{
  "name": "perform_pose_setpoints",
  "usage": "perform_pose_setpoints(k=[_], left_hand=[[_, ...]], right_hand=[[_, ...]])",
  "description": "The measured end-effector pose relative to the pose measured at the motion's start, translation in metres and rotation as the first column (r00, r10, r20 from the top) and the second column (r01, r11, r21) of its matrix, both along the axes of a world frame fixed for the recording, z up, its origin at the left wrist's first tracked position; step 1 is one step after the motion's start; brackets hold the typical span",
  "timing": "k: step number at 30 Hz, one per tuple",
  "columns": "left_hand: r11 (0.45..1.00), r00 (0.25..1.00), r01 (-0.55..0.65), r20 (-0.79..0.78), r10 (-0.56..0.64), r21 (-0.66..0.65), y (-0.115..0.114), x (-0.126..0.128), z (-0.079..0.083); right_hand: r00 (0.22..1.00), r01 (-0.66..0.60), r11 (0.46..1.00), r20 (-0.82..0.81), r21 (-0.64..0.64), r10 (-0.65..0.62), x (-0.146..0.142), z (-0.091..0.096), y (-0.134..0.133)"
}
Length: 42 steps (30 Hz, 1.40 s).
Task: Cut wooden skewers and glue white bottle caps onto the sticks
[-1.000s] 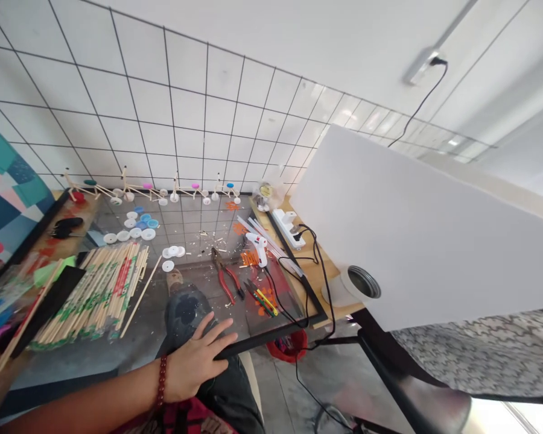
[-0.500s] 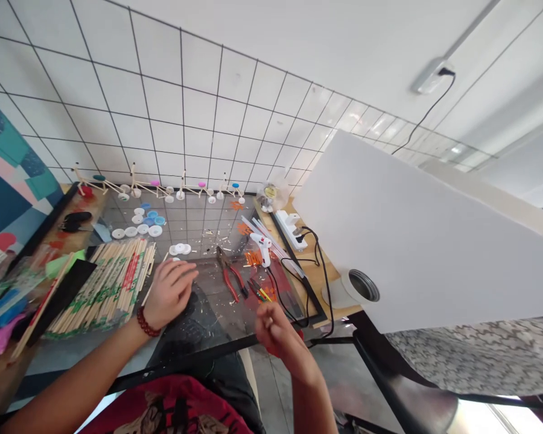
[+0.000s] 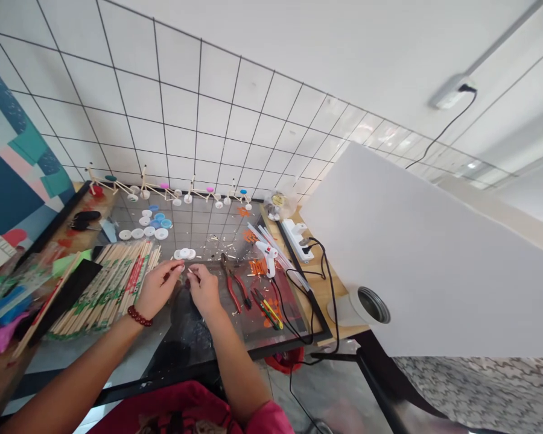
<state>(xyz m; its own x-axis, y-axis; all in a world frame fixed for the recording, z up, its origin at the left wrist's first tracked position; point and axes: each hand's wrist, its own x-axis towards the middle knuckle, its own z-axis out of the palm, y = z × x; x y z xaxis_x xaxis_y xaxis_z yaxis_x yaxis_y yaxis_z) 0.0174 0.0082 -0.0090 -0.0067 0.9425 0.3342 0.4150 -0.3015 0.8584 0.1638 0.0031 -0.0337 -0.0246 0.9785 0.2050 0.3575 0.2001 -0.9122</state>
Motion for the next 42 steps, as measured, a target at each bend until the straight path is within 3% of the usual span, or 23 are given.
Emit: perform_pose_setpoints(k=[4, 7, 11, 14, 18, 21, 24, 26, 28, 30, 33, 38, 42], left_hand=[[0.973, 0.977, 0.088, 0.207, -0.043, -0.212, -0.002, 0.007, -0.007], [0.938, 0.924, 0.105, 0.38, 0.03, -0.33, 0.0, 0.008, -0.007], [0.884, 0.687, 0.137, 0.685, 0.24, -0.448, 0.005, 0.004, 0.004], [0.853, 0.563, 0.23, 0.779, 0.275, -0.468, 0.006, 0.002, 0.012], [0.824, 0.541, 0.262, 0.784, 0.306, -0.503, 0.004, 0.006, 0.009], [0.82, 0.576, 0.264, 0.765, 0.289, -0.508, 0.001, 0.012, 0.001], [0.866, 0.743, 0.209, 0.649, 0.161, -0.455, 0.0, 0.013, -0.005], [0.934, 0.912, 0.118, 0.41, 0.032, -0.336, 0.0, 0.009, -0.006], [0.989, 0.995, 0.056, 0.092, -0.044, -0.137, 0.0, 0.003, -0.006], [0.998, 0.99, 0.032, -0.14, -0.023, 0.061, 0.001, -0.004, -0.004], [0.975, 0.948, 0.001, -0.31, 0.07, 0.224, 0.006, -0.013, 0.001], [0.968, 0.85, -0.021, -0.505, 0.15, 0.251, 0.026, -0.015, 0.008], [0.982, 0.772, -0.036, -0.619, 0.146, 0.186, 0.048, -0.001, 0.005]], right_hand=[[1.0, 0.019, 0.999, 0.017, 0.05, -0.019, -0.003, -0.004, -0.004], [0.998, -0.008, 0.996, 0.07, 0.089, 0.002, 0.001, -0.004, -0.006], [0.994, 0.046, 0.988, 0.091, 0.145, -0.059, 0.015, -0.004, -0.003], [0.985, 0.134, 0.977, 0.086, 0.166, -0.15, 0.025, -0.001, 0.0], [0.989, 0.086, 0.967, 0.1, 0.24, -0.113, 0.024, 0.006, -0.001], [0.989, 0.011, 0.962, 0.14, 0.273, -0.051, 0.018, 0.008, -0.005], [0.983, 0.017, 0.953, 0.167, 0.301, -0.07, 0.016, 0.007, -0.006], [0.982, 0.042, 0.942, 0.16, 0.332, -0.1, 0.017, 0.006, -0.005], [0.978, 0.034, 0.933, 0.181, 0.358, -0.105, 0.018, 0.005, -0.003], [0.961, 0.017, 0.931, 0.25, 0.364, -0.115, 0.018, 0.004, -0.002], [0.896, 0.02, 0.945, 0.414, 0.325, -0.162, 0.013, 0.001, 0.001], [0.759, 0.004, 0.969, 0.63, 0.248, -0.164, 0.003, -0.001, 0.005], [0.718, -0.018, 0.973, 0.68, 0.231, -0.148, 0.0, 0.002, 0.007]])
